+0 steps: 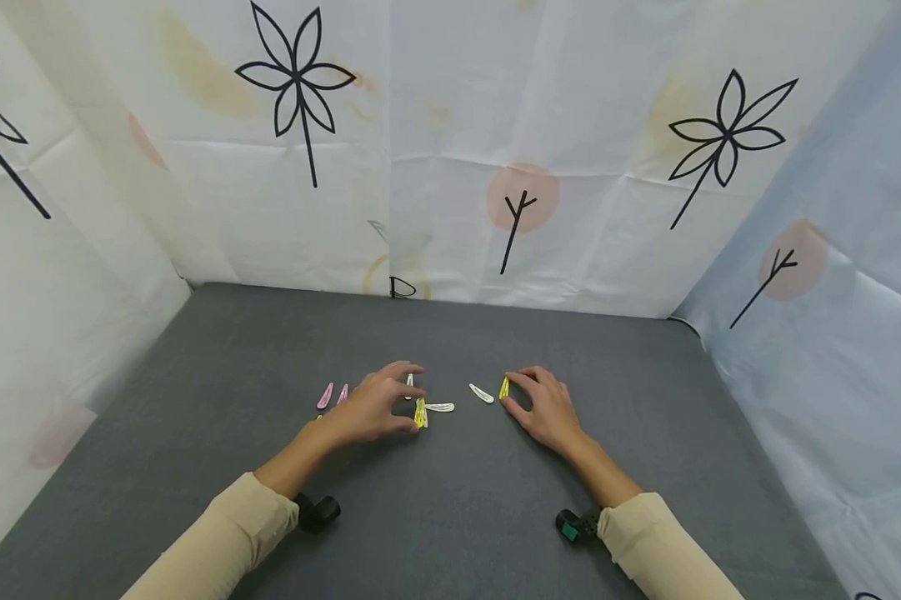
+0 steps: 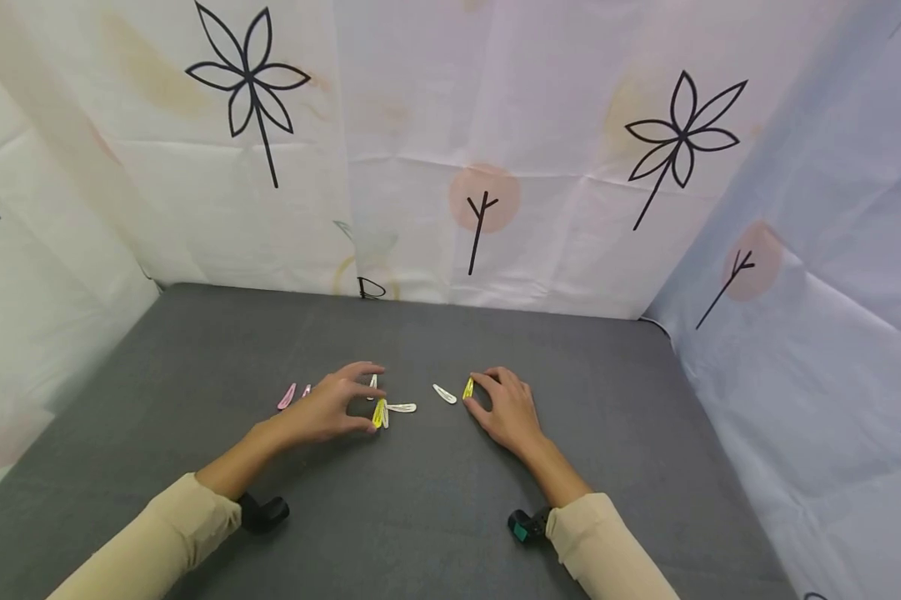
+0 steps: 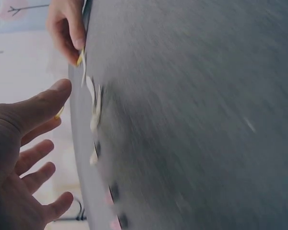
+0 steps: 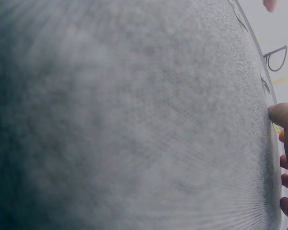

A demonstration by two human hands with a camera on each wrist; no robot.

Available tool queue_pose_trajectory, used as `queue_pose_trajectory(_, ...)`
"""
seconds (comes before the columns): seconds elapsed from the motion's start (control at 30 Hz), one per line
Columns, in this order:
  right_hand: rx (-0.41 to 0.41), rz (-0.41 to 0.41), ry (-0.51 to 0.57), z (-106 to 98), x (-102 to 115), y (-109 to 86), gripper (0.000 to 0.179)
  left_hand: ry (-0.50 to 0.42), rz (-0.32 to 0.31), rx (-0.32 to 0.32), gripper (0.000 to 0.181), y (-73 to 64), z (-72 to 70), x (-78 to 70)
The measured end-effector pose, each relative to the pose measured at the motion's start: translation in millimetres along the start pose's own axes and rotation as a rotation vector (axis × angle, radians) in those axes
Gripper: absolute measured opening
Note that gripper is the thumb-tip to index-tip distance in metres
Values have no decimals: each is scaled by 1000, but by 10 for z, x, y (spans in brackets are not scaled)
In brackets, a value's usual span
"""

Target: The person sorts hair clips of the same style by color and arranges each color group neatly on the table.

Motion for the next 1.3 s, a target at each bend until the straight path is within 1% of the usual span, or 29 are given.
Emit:
queue_pose_trajectory(0.13, 4, 0, 1, -3, -13, -4, 44, 29, -29, -4, 46, -197, -93, 44)
queue_pose_trajectory(0.23, 2, -2, -2, -5, -23, -1, 43, 46, -44, 0, 47, -314, -146, 73)
queue_pose_trajectory(0.33, -2, 0, -10, -6, -32, 6, 42, 72, -40, 3, 46, -399, -177, 107)
queue_pose_trajectory(0.47, -4, -1, -16, -2, -40, 6, 43, 81, -32, 2, 46, -492, -193, 150)
queue_pose_trajectory(0.8, -6, 1, -10, 6, -34, -16, 44, 67, -72, 34, 45, -768, -217, 233)
queue_pose_trajectory(0.93, -8, -4, -7, 6, -33, -8, 43, 77, -81, 67, 47, -837, -239, 267)
queue_pose_trajectory(1.03, -13, -10, -3, 1, -22, -2, 43, 104, -81, 92, 48, -859, -254, 280)
queue_pose_trajectory(1.17, -15, -13, -2, -3, -12, 2, 43, 115, -91, 95, 48, -868, -268, 290)
queue_pose_trajectory(1.3, -9, -5, -10, -1, -15, -2, 43, 102, -110, 108, 50, -882, -272, 294)
Point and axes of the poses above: each hand's wrist, its own y-axis towards the middle knuckle, its own z-axis out of the palm, x = y × z, the point moved 2 cm from there along y, towards the middle knuckle, and after that the axes turned 15 degrees about z, right-handed, at the moved point
